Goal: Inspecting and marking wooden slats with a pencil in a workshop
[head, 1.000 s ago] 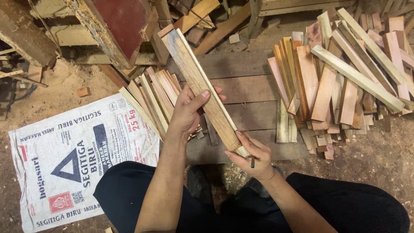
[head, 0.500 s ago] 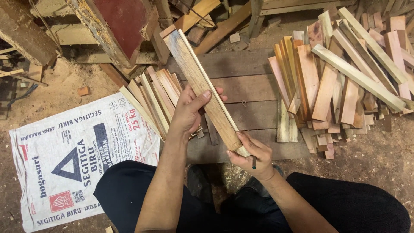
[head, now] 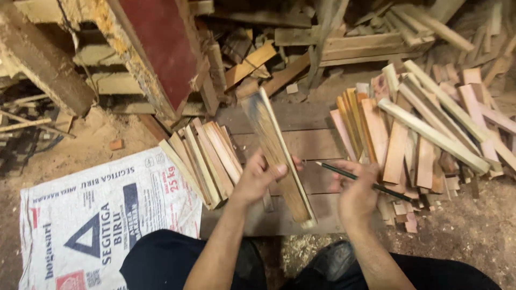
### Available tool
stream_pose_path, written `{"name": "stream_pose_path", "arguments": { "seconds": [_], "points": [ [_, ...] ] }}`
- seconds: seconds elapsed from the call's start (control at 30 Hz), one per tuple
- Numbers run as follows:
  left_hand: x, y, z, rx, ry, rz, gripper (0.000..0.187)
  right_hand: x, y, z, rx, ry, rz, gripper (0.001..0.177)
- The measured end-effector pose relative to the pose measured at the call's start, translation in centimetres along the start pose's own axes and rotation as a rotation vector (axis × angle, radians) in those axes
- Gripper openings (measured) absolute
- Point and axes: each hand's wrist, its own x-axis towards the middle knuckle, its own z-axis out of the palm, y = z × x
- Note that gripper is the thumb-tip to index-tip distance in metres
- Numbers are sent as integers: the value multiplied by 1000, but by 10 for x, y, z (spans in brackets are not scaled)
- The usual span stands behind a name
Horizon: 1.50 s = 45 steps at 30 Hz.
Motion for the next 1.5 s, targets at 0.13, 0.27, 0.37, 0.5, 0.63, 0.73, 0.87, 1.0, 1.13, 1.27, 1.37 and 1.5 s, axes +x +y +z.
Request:
{"name": "stream_pose_path", "arguments": {
  "seconds": [0.13,0.27,0.37,0.5,0.63,0.73,0.87,1.0,1.13,1.27,1.37,1.5],
  "points": [
    [-8,-16,14,135,-79,-123,53,-7,-52,32,-18,-159,-391,26],
    [-8,-16,30,100,-144,-111,57,-7,-69,52,-68,-150,-687,20],
    [-13,-19,33,88,-155,-122,59,-7,-76,57,-68,-169,-691,21],
    [-15,-15,35,67,-123,-146,59,-6,-83,49,-215,-196,-629,22],
    [-10,-34,18,41,-41,-146,55,-15,-67,37,-291,-281,-561,35],
    [-9,-41,7,-28,13,-109,52,-24,-44,22,-302,-289,-432,33],
    [-11,-45,4,-34,81,-103,50,-20,-53,22,-293,-303,-449,35],
    [-12,-43,22,-11,-6,-128,52,-13,-90,47,-178,-244,-571,23],
    [-16,-48,16,19,-53,-138,59,-8,-93,60,-179,-234,-620,22],
    [-18,-53,10,26,-24,-144,54,-9,-85,58,-187,-264,-594,24],
    [-17,-48,4,-2,50,-129,50,-13,-59,43,-244,-310,-469,30],
    [-5,-52,-15,-16,131,-70,54,-36,-27,14,-313,-352,-306,30]
  ]
}}
